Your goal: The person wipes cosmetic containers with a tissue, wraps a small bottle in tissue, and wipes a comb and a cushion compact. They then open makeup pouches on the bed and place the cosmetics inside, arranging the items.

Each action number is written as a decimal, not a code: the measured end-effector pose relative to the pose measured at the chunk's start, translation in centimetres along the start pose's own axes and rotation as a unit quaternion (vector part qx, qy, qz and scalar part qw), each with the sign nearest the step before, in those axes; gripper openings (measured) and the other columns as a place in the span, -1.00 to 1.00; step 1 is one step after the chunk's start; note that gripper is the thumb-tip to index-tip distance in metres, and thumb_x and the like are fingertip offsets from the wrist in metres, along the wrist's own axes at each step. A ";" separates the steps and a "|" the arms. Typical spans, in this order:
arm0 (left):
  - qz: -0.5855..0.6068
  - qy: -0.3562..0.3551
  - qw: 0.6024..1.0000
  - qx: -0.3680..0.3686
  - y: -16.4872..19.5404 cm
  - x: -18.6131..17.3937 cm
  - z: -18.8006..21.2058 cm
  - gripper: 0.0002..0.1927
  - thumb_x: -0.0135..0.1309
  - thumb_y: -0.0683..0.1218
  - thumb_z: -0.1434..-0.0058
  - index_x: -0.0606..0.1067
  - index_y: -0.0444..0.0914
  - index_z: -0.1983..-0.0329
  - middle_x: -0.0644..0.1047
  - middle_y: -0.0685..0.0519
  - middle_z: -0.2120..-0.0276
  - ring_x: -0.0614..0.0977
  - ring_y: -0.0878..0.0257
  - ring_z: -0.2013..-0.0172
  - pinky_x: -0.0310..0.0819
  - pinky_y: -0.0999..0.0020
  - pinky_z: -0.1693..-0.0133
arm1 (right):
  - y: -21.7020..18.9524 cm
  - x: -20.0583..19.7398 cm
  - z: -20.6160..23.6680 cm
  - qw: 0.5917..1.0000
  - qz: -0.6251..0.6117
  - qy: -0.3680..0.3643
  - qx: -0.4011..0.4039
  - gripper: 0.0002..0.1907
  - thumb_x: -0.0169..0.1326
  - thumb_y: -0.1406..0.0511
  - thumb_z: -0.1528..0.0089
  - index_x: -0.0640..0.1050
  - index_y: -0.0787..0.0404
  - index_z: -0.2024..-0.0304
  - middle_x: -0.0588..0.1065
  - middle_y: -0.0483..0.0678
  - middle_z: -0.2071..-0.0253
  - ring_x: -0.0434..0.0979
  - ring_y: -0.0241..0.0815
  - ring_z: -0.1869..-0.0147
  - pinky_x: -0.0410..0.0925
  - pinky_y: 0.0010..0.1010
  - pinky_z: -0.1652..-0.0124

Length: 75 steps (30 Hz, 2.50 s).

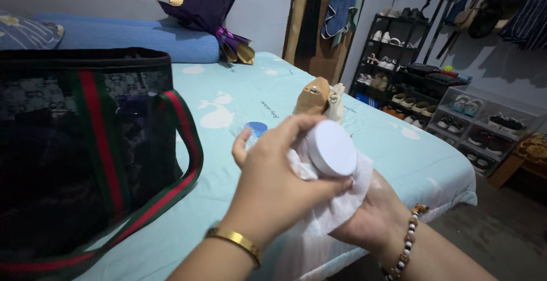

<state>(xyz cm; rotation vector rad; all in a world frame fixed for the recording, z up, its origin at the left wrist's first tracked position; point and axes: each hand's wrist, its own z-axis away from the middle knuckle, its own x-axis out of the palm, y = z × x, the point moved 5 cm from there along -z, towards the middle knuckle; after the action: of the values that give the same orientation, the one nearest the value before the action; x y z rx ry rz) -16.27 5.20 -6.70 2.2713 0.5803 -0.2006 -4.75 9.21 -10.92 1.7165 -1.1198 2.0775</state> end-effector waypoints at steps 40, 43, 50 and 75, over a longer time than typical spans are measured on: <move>0.009 0.025 0.995 -0.098 -0.3 0.6 -2.2 -0.31 0.49 0.05 0.31 0.55 -0.23 0.06 0.69 0.03 0.15 0.73 0.24 0.08 0.59 0.34 0.04 | -5.8 1.5 0.5 0.919 0.335 0.108 -0.178 -0.49 -0.03 0.18 -0.33 0.44 0.38 -0.23 0.56 0.05 -0.01 0.57 -0.13 -0.04 0.42 -0.21 -0.04; -0.043 0.023 0.991 -0.121 0.0 3.1 -2.4 -0.27 0.48 0.16 0.24 0.59 -0.16 -0.04 0.69 0.02 0.15 0.74 0.23 0.12 0.58 0.34 0.05 | -6.3 0.7 1.6 0.923 0.330 0.117 -0.160 -0.49 -0.07 0.15 -0.29 0.44 0.33 -0.19 0.58 0.05 0.04 0.59 -0.12 -0.01 0.44 -0.22 -0.04; 0.083 -0.086 0.988 -0.100 0.8 8.3 -2.5 -0.14 0.37 0.30 0.16 0.56 -0.23 -0.17 0.66 0.01 0.10 0.72 0.18 0.11 0.66 0.29 0.07 | -9.1 -1.6 4.2 0.921 0.364 0.110 -0.079 -0.46 -0.20 0.06 -0.36 0.50 0.33 -0.12 0.59 0.05 0.15 0.60 -0.17 0.14 0.46 -0.24 0.10; -0.017 0.060 0.978 -0.199 5.9 11.0 -1.4 -0.27 0.44 -0.01 0.24 0.40 -0.21 -0.02 0.62 -0.02 0.14 0.72 0.19 0.16 0.61 0.33 0.16 | -9.9 1.8 9.7 0.768 0.588 0.004 -0.254 -0.60 0.02 0.24 -0.36 0.61 0.31 -0.17 0.54 0.00 -0.23 0.56 -0.19 -0.11 0.52 -0.37 0.06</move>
<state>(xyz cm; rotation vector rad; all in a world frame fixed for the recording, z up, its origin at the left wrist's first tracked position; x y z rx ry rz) -3.86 6.49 -5.36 1.8941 0.6570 0.0356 7.88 8.96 -4.94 0.6895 -2.9079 1.8307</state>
